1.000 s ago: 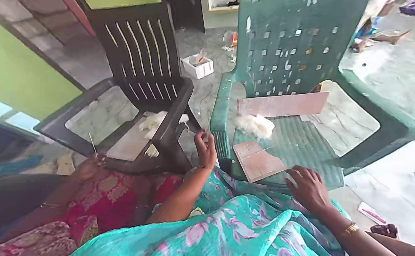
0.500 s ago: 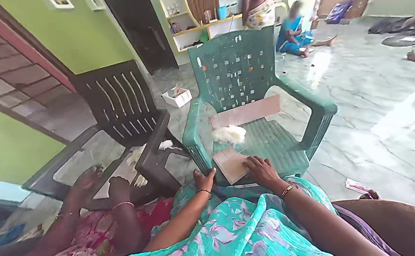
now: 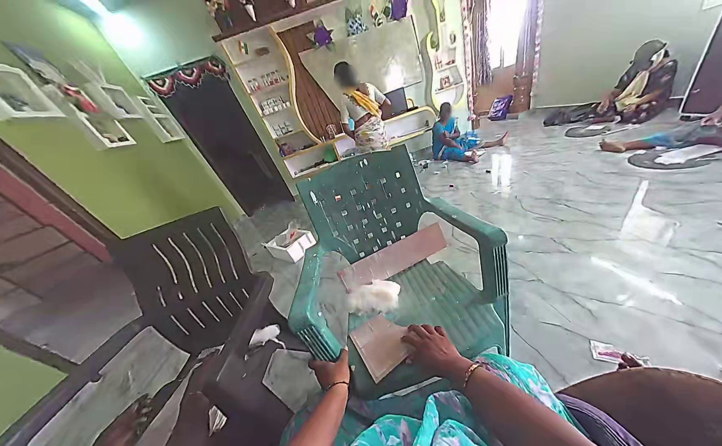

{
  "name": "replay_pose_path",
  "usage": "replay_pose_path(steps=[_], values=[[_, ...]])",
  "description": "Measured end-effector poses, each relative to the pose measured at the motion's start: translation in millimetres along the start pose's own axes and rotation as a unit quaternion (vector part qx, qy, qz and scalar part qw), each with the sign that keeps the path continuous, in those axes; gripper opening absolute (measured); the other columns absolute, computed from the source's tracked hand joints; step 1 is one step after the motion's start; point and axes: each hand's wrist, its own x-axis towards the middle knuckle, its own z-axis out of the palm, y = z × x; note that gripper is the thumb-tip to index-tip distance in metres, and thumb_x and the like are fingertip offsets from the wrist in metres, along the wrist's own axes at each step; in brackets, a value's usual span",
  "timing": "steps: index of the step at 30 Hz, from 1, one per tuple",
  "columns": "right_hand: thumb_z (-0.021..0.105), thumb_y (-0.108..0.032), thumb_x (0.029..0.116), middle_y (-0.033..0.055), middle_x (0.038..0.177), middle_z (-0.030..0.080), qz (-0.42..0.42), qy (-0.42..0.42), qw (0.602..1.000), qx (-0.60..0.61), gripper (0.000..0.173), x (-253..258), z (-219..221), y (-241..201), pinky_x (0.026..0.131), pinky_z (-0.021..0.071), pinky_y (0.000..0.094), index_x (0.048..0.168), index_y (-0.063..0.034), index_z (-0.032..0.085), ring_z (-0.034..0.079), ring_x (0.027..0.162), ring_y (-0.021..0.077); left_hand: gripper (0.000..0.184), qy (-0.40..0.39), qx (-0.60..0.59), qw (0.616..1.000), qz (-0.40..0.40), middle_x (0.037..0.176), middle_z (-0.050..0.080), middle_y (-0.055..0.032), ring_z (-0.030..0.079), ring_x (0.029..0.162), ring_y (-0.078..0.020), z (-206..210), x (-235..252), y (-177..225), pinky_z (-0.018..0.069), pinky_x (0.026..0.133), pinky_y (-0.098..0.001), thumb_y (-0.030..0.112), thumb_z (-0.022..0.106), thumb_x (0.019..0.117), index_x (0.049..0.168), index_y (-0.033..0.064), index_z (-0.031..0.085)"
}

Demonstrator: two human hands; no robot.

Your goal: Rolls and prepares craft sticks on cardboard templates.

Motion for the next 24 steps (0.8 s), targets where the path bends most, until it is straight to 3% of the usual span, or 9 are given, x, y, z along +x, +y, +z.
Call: replay_pose_path(steps=[2, 4, 8, 10, 14, 24], values=[[0.067, -0.044, 0.0955, 0.0104, 0.161, 0.041, 0.055, 0.038, 0.996, 0.06, 0.057, -3.9, -7.4, 13.4, 0.112, 0.0323, 0.0642, 0.148, -0.0271, 0.054, 0.043, 0.144, 0.0361, 0.099, -0.007, 0.025, 1.0, 0.007, 0.138, 0.056, -0.0324, 0.059, 0.129, -0.0407, -2.3, 0.0, -0.4, 0.0475, 0.109, -0.0518, 0.023, 0.087, 0.0846, 0.154, -0.0062, 0.022], [0.062, -0.047, 0.0986, 0.0145, 0.162, 0.039, 0.149, 0.092, 0.98, 0.089, 0.059, -8.8, -18.2, 30.0, 0.114, 0.0285, 0.0677, 0.151, -0.024, 0.051, 0.039, 0.147, 0.0386, 0.097, -0.013, 0.035, 0.999, 0.013, 0.136, 0.058, -0.0317, 0.06, 0.127, -0.0407, -3.1, 2.6, -3.0, 0.0486, 0.107, -0.0532, 0.023, 0.087, 0.0843, 0.152, -0.0069, 0.025], [0.057, -0.056, 0.0988, 0.0164, 0.168, 0.027, 0.279, 0.116, 0.95, 0.082, 0.069, -19.9, -32.0, 52.4, 0.119, 0.0143, 0.0727, 0.156, -0.0183, 0.046, 0.017, 0.157, 0.0372, 0.097, -0.036, 0.07, 0.997, 0.001, 0.136, 0.059, -0.0306, 0.062, 0.126, -0.0399, -11.8, 0.1, 3.0, 0.0504, 0.106, -0.0526, 0.028, 0.085, 0.0863, 0.153, -0.0067, 0.024], [0.055, -0.061, 0.098, 0.0141, 0.169, 0.025, 0.289, 0.089, 0.951, 0.063, 0.072, -22.2, -35.8, 54.7, 0.119, 0.0103, 0.0738, 0.157, -0.0202, 0.044, 0.013, 0.159, 0.035, 0.098, -0.047, 0.084, 0.995, 0.0, 0.137, 0.058, -0.0305, 0.062, 0.126, -0.0391, -15.4, -1.7, 6.3, 0.0499, 0.107, -0.0516, 0.03, 0.084, 0.0872, 0.154, -0.0069, 0.022], [0.054, -0.065, 0.0963, 0.0149, 0.167, 0.029, 0.278, 0.042, 0.96, 0.019, 0.075, -31.2, -45.2, 51.2, 0.119, 0.0055, 0.0745, 0.156, -0.0207, 0.045, 0.018, 0.157, 0.0357, 0.099, -0.064, 0.097, 0.993, 0.006, 0.139, 0.057, -0.0302, 0.061, 0.128, -0.0381, -24.4, -6.6, 3.1, 0.0492, 0.108, -0.0504, 0.032, 0.083, 0.0879, 0.154, -0.0073, 0.021], [0.06, -0.059, 0.0965, 0.0221, 0.162, 0.036, 0.269, -0.025, 0.962, -0.022, 0.073, -53.4, -61.1, 34.2, 0.116, 0.0096, 0.0784, 0.153, -0.0146, 0.048, 0.028, 0.152, 0.0443, 0.103, -0.103, 0.12, 0.987, 0.021, 0.151, 0.046, -0.0295, 0.054, 0.137, -0.0355, -48.9, -29.7, -8.7, 0.0438, 0.114, -0.0462, 0.036, 0.079, 0.0912, 0.157, -0.0088, 0.015]])
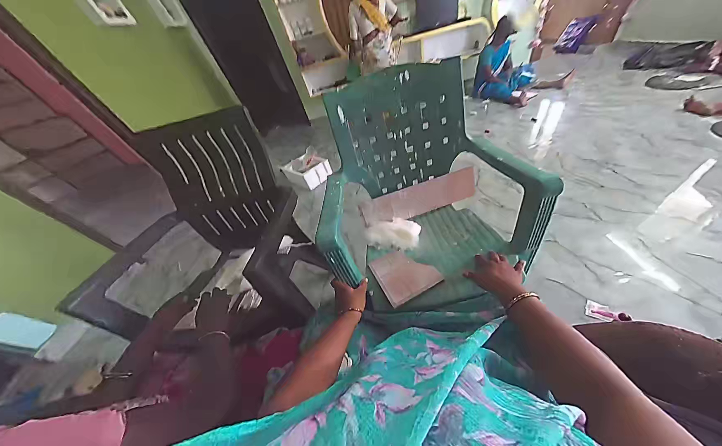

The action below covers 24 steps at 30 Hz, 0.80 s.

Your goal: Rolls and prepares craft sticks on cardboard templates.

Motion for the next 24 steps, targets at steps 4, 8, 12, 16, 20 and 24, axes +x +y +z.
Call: replay_pose_path(steps=[4, 8, 12, 16, 20, 24], values=[[0.064, -0.056, 0.0961, 0.0206, 0.16, 0.039, -0.007, -0.013, 1.0, -0.012, 0.069, -1.8, -2.2, -5.7, 0.115, 0.0129, 0.0788, 0.151, -0.0159, 0.05, 0.033, 0.15, 0.0428, 0.096, 0.01, -0.031, 0.999, -0.009, 0.146, 0.051, -0.0291, 0.057, 0.132, -0.035, -5.3, 2.9, -3.7, 0.046, 0.112, -0.0459, 0.032, 0.081, 0.09, 0.154, -0.0078, 0.021], [0.065, -0.053, 0.0958, 0.0215, 0.156, 0.044, -0.01, -0.008, 1.0, -0.014, 0.068, 1.3, 0.3, -14.1, 0.115, 0.0129, 0.078, 0.15, -0.0136, 0.052, 0.036, 0.147, 0.0434, 0.099, 0.0, -0.048, 0.999, -0.001, 0.149, 0.046, -0.0304, 0.054, 0.137, -0.0345, -10.6, 13.1, -9.4, 0.044, 0.114, -0.0436, 0.03, 0.081, 0.0901, 0.155, -0.0082, 0.017], [0.067, -0.049, 0.0964, 0.0203, 0.159, 0.04, -0.01, 0.011, 1.0, 0.014, 0.066, -1.7, 5.1, -12.8, 0.114, 0.0124, 0.0795, 0.15, -0.013, 0.052, 0.032, 0.15, 0.0444, 0.097, 0.096, -0.021, 0.989, 0.108, 0.152, 0.036, -0.0401, 0.039, 0.143, -0.0479, -9.6, -2.9, -23.9, 0.033, 0.121, -0.0482, 0.024, 0.086, 0.0812, 0.148, -0.0178, 0.03], [0.068, -0.048, 0.0957, 0.0236, 0.156, 0.044, -0.006, 0.02, 1.0, 0.021, 0.064, 4.5, 5.9, -14.1, 0.113, 0.0114, 0.0807, 0.146, -0.0114, 0.055, 0.034, 0.148, 0.0472, 0.072, 0.178, -0.031, 0.923, 0.339, 0.134, 0.053, -0.0408, 0.05, 0.129, -0.0566, 6.9, -18.9, -35.1, 0.0397, 0.11, -0.0646, 0.025, 0.08, 0.0793, 0.13, -0.0163, 0.05], [0.065, -0.04, 0.0995, 0.0246, 0.144, 0.056, -0.067, -0.009, 0.998, 0.001, 0.052, 25.9, -5.4, -42.4, 0.114, 0.0187, 0.0766, 0.139, -0.0072, 0.061, 0.044, 0.14, 0.0473, 0.041, 0.025, 0.001, 0.916, 0.4, 0.132, 0.06, -0.0289, 0.056, 0.126, -0.0485, 19.5, -11.0, -13.1, 0.0449, 0.104, -0.0635, 0.03, 0.069, 0.0934, 0.119, -0.0015, 0.068], [0.06, -0.022, 0.1033, 0.0182, 0.147, 0.055, -0.189, 0.002, 0.982, -0.021, 0.038, 49.1, 7.2, -81.7, 0.109, 0.0358, 0.067, 0.141, -0.0171, 0.062, 0.049, 0.137, 0.041, 0.035, -0.09, 0.045, 0.941, 0.323, 0.136, 0.062, -0.0201, 0.055, 0.13, -0.0397, 26.6, 1.1, 10.1, 0.043, 0.106, -0.0591, 0.027, 0.06, 0.1004, 0.123, 0.0024, 0.069]])
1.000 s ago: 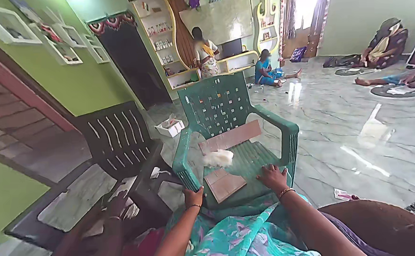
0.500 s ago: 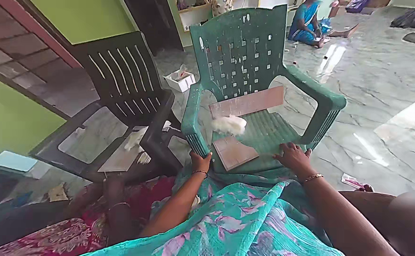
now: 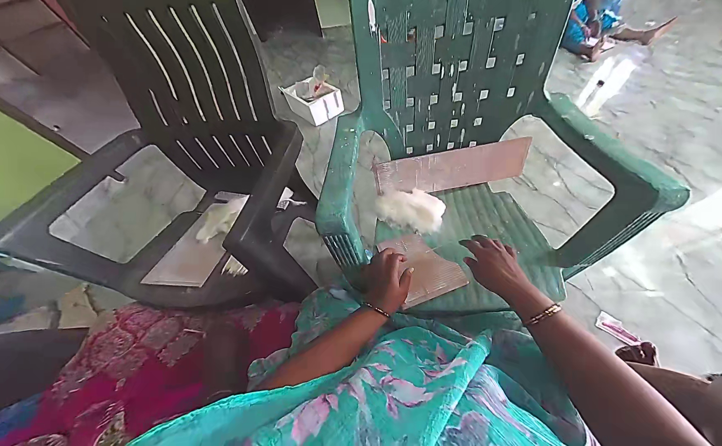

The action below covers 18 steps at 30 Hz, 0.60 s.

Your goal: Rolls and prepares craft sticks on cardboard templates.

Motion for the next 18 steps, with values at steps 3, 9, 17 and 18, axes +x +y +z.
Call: replay_pose_path(steps=[3, 9, 17, 18], values=[[0.052, -0.013, 0.1053, 0.0155, 0.151, 0.052, -0.033, -0.003, 0.999, 0.001, 0.043, 22.5, 17.3, -9.3, 0.108, 0.0383, 0.0644, 0.147, -0.0231, 0.058, 0.05, 0.137, 0.0403, 0.033, 0.002, -0.007, 0.999, 0.032, 0.133, 0.062, -0.0244, 0.056, 0.129, -0.041, 9.6, 4.0, -10.9, 0.0438, 0.111, -0.0517, 0.019, 0.057, 0.1013, 0.122, -0.0031, 0.069], [0.053, -0.011, 0.1047, 0.0164, 0.141, 0.061, -0.038, 0.034, 0.997, 0.057, 0.028, 43.6, 37.9, 0.2, 0.108, 0.039, 0.0627, 0.125, -0.0127, 0.072, 0.053, 0.134, 0.0392, 0.039, -0.019, 0.025, 0.999, 0.032, 0.136, 0.061, -0.0254, 0.053, 0.135, -0.0413, 17.1, 7.9, -17.2, 0.0401, 0.115, -0.0545, 0.023, 0.052, 0.1042, 0.128, -0.0053, 0.064], [0.059, -0.004, 0.1006, 0.0166, 0.118, 0.072, -0.047, 0.144, 0.983, 0.108, 0.021, 34.7, 32.3, 33.2, 0.1, 0.0445, 0.0641, 0.106, -0.0081, 0.079, 0.062, 0.12, 0.041, 0.044, -0.057, 0.058, 0.997, -0.006, 0.144, 0.057, -0.0207, 0.049, 0.139, -0.0388, 37.1, 15.4, 20.5, 0.0398, 0.111, -0.0595, 0.028, 0.052, 0.1043, 0.138, -0.0002, 0.06], [0.059, -0.002, 0.1001, 0.0177, 0.117, 0.072, -0.045, 0.148, 0.981, 0.118, 0.021, 32.5, 30.6, 37.2, 0.1, 0.0447, 0.0642, 0.105, -0.0072, 0.079, 0.062, 0.118, 0.0419, 0.046, -0.071, 0.056, 0.996, -0.021, 0.148, 0.054, -0.0199, 0.046, 0.142, -0.0382, 37.7, 15.0, 28.8, 0.0379, 0.11, -0.0615, 0.029, 0.052, 0.1044, 0.141, 0.0019, 0.058]])
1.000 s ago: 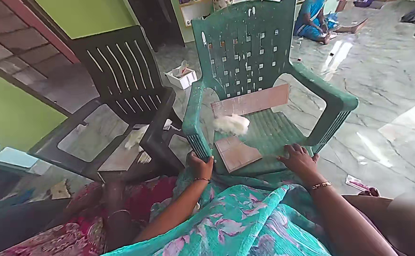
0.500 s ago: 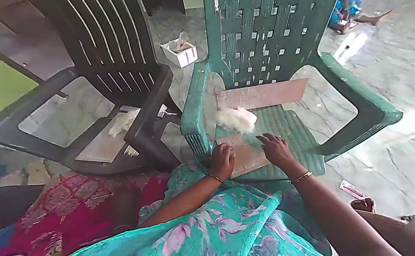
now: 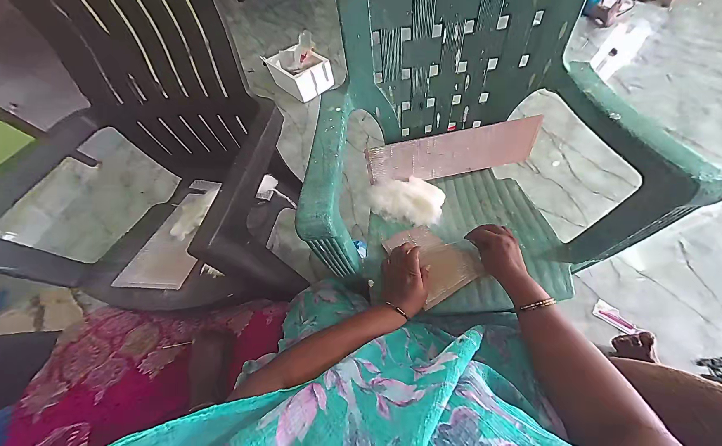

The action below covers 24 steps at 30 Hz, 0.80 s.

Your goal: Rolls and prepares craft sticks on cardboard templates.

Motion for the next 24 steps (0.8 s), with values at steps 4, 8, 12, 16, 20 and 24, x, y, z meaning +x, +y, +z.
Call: replay_pose_path(steps=[4, 8, 12, 16, 20, 24], values=[[0.06, 0.0, 0.0991, 0.0203, 0.111, 0.073, 0.013, 0.0, 1.0, 0.022, 0.021, -6.0, -6.6, 7.0, 0.101, 0.0462, 0.0612, 0.105, -0.0048, 0.079, 0.065, 0.114, 0.0422, 0.049, 0.03, -0.048, 0.998, 0.017, 0.148, 0.052, -0.0235, 0.047, 0.14, -0.0404, 9.7, -3.8, 6.3, 0.0358, 0.107, -0.0665, 0.032, 0.057, 0.1025, 0.14, 0.001, 0.058], [0.058, -0.004, 0.1011, 0.0192, 0.112, 0.073, 0.025, -0.006, 0.999, 0.036, 0.022, -7.0, -1.3, 6.2, 0.101, 0.0463, 0.0613, 0.11, -0.0069, 0.078, 0.065, 0.114, 0.0404, 0.049, 0.094, -0.144, 0.984, 0.035, 0.145, 0.051, -0.0302, 0.05, 0.136, -0.0446, 9.5, 4.7, -8.5, 0.0428, 0.109, -0.0604, 0.026, 0.06, 0.1004, 0.135, -0.0088, 0.055], [0.058, -0.006, 0.1016, 0.0187, 0.114, 0.072, 0.021, 0.015, 0.997, 0.068, 0.022, -7.8, 9.5, -5.9, 0.099, 0.0473, 0.0628, 0.111, -0.0062, 0.077, 0.066, 0.113, 0.0385, 0.046, 0.104, -0.166, 0.98, 0.037, 0.141, 0.053, -0.0295, 0.05, 0.135, -0.0423, 5.3, 10.4, -13.9, 0.0427, 0.111, -0.0555, 0.024, 0.059, 0.1009, 0.133, -0.0089, 0.055], [0.058, -0.003, 0.0995, 0.018, 0.119, 0.07, 0.012, 0.018, 0.996, 0.083, 0.022, -12.5, 20.0, -14.2, 0.099, 0.0442, 0.0658, 0.11, -0.0073, 0.077, 0.062, 0.119, 0.04, 0.045, 0.139, -0.117, 0.983, 0.019, 0.146, 0.051, -0.0275, 0.046, 0.138, -0.0455, -2.8, 9.9, -17.2, 0.0366, 0.108, -0.0675, 0.029, 0.058, 0.1002, 0.131, -0.0036, 0.061], [0.056, -0.004, 0.1, 0.0163, 0.119, 0.071, -0.025, -0.005, 0.999, 0.045, 0.025, -13.3, 24.4, -14.2, 0.099, 0.0433, 0.0651, 0.109, -0.0103, 0.079, 0.062, 0.119, 0.0396, 0.026, 0.183, -0.043, 0.981, 0.048, 0.147, 0.052, -0.025, 0.043, 0.14, -0.0489, -13.8, 14.3, -24.8, 0.036, 0.104, -0.071, 0.026, 0.061, 0.0975, 0.112, 0.0116, 0.076], [0.058, -0.004, 0.098, 0.0137, 0.109, 0.074, -0.086, 0.019, 0.996, -0.014, 0.027, -13.0, 27.3, -21.0, 0.1, 0.0427, 0.0636, 0.108, -0.0155, 0.08, 0.065, 0.113, 0.0384, 0.028, 0.043, 0.008, 0.996, 0.074, 0.129, 0.068, -0.0159, 0.058, 0.128, -0.0391, -28.5, 10.7, -15.8, 0.0455, 0.102, -0.0614, 0.025, 0.056, 0.1038, 0.113, 0.0118, 0.079]])
